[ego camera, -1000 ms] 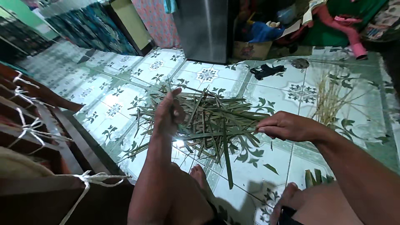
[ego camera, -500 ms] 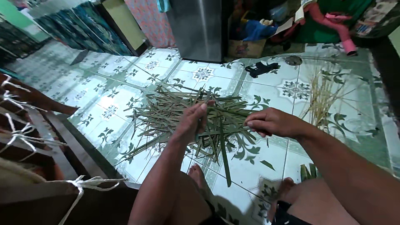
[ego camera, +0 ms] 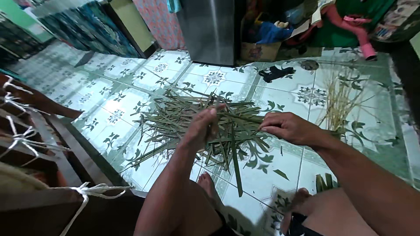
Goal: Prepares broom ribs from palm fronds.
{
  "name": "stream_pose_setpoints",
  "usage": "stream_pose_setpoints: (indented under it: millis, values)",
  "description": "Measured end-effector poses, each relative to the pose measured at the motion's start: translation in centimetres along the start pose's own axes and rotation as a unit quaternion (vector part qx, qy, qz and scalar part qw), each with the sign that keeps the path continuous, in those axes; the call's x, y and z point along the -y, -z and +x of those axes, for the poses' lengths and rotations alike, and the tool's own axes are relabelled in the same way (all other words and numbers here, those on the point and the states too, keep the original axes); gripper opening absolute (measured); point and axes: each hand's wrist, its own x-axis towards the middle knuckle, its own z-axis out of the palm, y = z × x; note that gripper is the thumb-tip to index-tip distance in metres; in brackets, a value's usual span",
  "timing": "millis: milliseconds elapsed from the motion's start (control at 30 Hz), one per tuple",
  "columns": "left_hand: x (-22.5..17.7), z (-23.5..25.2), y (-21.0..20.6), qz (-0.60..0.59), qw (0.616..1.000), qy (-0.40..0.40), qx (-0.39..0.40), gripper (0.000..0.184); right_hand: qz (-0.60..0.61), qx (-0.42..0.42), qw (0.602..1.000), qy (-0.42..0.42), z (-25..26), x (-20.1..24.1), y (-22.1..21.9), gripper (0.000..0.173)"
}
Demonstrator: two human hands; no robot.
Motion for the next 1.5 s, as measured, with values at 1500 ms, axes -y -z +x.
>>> stream_pose_setpoints:
  millis: [1500]
  values:
    - [2.1, 2.0, -4.9, 0.124, 0.988, 0.076, 0.056, 0.033, 0.323, -0.03, 0.936, -0.141, 1.6, 2.7, -2.8, 0.012]
